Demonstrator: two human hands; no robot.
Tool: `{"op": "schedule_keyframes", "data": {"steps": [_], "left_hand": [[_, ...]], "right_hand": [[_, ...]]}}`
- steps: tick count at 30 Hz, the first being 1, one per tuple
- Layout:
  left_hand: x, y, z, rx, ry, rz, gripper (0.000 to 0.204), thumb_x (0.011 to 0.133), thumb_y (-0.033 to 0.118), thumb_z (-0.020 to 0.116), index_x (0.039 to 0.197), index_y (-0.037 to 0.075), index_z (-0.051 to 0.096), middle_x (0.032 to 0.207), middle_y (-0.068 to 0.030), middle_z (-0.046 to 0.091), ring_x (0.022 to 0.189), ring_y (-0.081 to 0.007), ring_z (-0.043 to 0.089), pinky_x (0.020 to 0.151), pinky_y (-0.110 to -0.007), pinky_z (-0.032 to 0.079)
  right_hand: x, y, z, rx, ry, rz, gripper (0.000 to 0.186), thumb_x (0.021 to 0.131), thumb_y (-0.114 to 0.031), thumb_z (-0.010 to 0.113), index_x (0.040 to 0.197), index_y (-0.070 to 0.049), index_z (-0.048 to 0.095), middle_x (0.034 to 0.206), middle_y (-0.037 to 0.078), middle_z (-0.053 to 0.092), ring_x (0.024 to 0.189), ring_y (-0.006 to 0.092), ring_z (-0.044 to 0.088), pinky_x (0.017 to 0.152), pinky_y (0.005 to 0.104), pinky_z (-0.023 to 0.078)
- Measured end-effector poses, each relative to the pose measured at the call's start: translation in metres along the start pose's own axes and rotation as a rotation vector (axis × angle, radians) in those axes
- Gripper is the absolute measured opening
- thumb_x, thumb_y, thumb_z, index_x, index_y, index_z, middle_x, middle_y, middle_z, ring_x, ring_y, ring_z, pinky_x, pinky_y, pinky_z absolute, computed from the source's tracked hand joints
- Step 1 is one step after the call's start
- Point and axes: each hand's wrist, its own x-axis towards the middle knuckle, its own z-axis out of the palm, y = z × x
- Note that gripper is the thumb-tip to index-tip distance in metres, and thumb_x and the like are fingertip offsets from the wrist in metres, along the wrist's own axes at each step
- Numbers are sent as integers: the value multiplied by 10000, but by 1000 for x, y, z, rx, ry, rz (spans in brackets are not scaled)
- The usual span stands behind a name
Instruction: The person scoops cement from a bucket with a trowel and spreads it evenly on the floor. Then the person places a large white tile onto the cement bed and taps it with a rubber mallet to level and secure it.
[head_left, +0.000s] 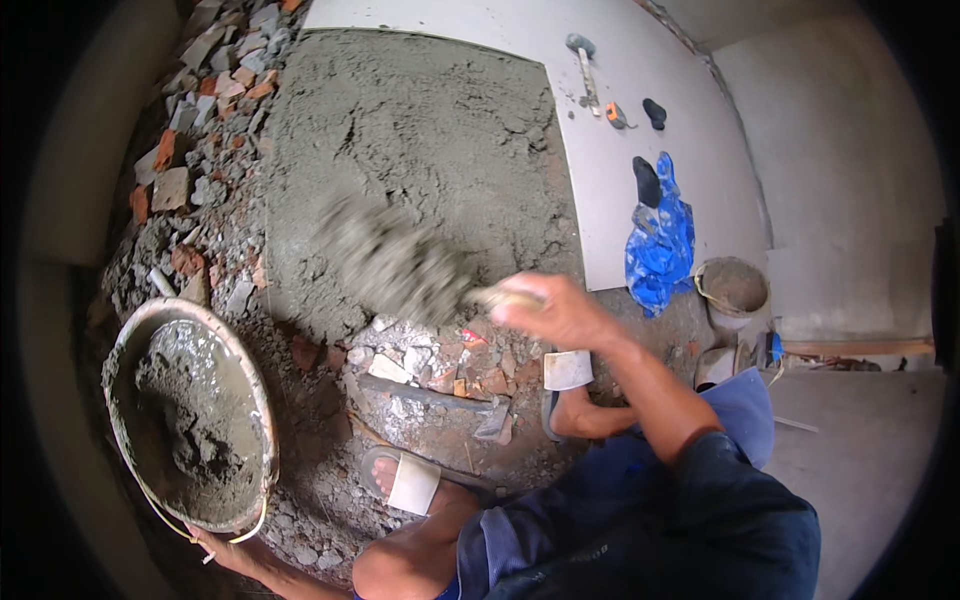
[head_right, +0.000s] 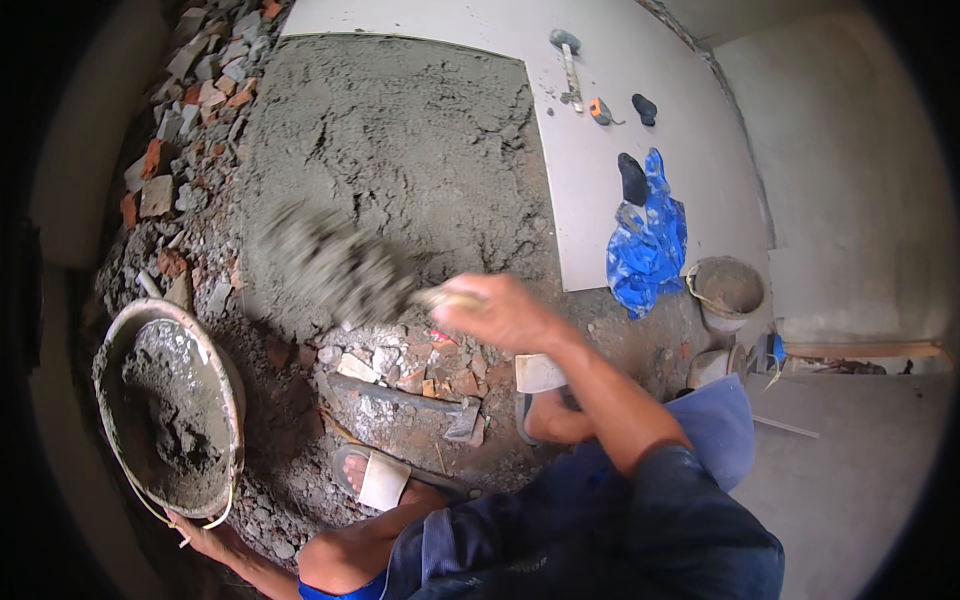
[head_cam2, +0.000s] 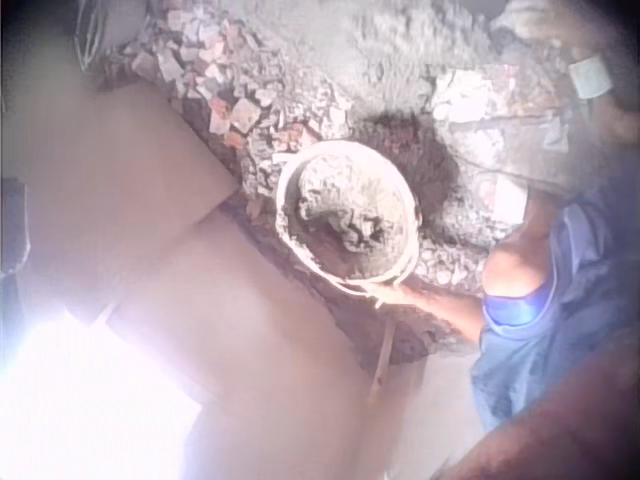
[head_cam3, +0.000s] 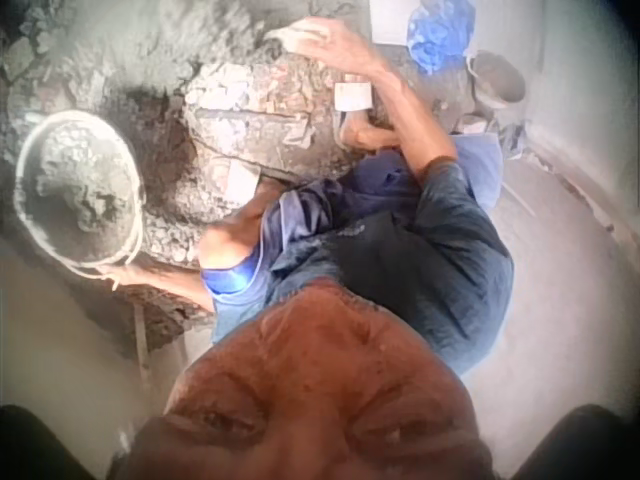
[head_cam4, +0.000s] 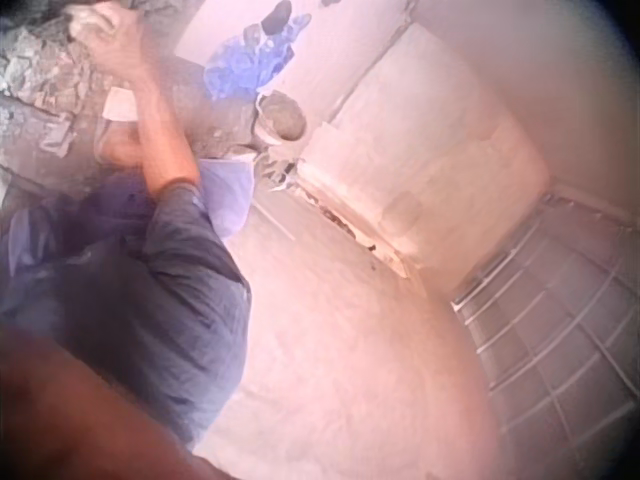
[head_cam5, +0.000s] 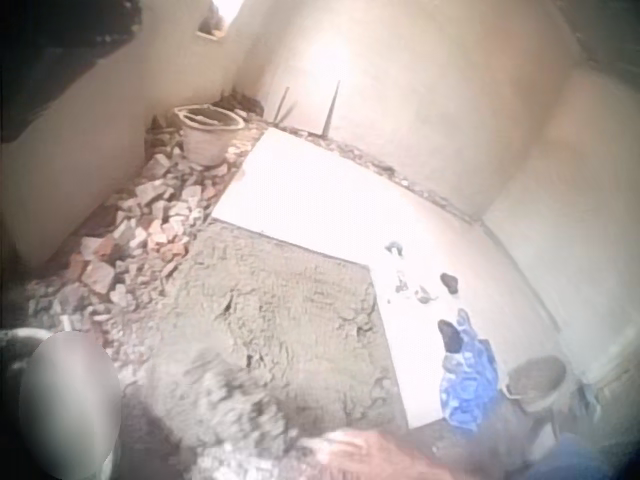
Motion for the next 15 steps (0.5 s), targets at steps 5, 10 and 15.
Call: {"op": "schedule_keyframes", "data": {"steps": [5,10,15], "left_hand": [[-7,6,6,9,4,34,644,972,411,521,1451,15,356,1485,-172,359,1329,-343,391,1115,-500,319],[-9,10,6,137,13,75,628,971,390,535,1434,-5,381,1474,-166,378,1325,-309,397,1109,-469,325],[-2,14,-4,97,-15,23,623,954,377,582,1388,-43,429,1440,-175,418,1277,-290,445,1074,-438,362]], "right_hand": [[5,74,-59,29,524,425,513,881,-435,631,1212,-43,605,943,141,687,826,234,659,715,393,531],[90,122,-73,-375,920,481,534,878,-360,611,1298,-53,489,1107,212,622,1015,363,629,859,476,498],[134,144,-112,-319,863,575,550,884,-335,582,1331,-71,401,1292,230,488,1149,418,548,970,498,441]]}}
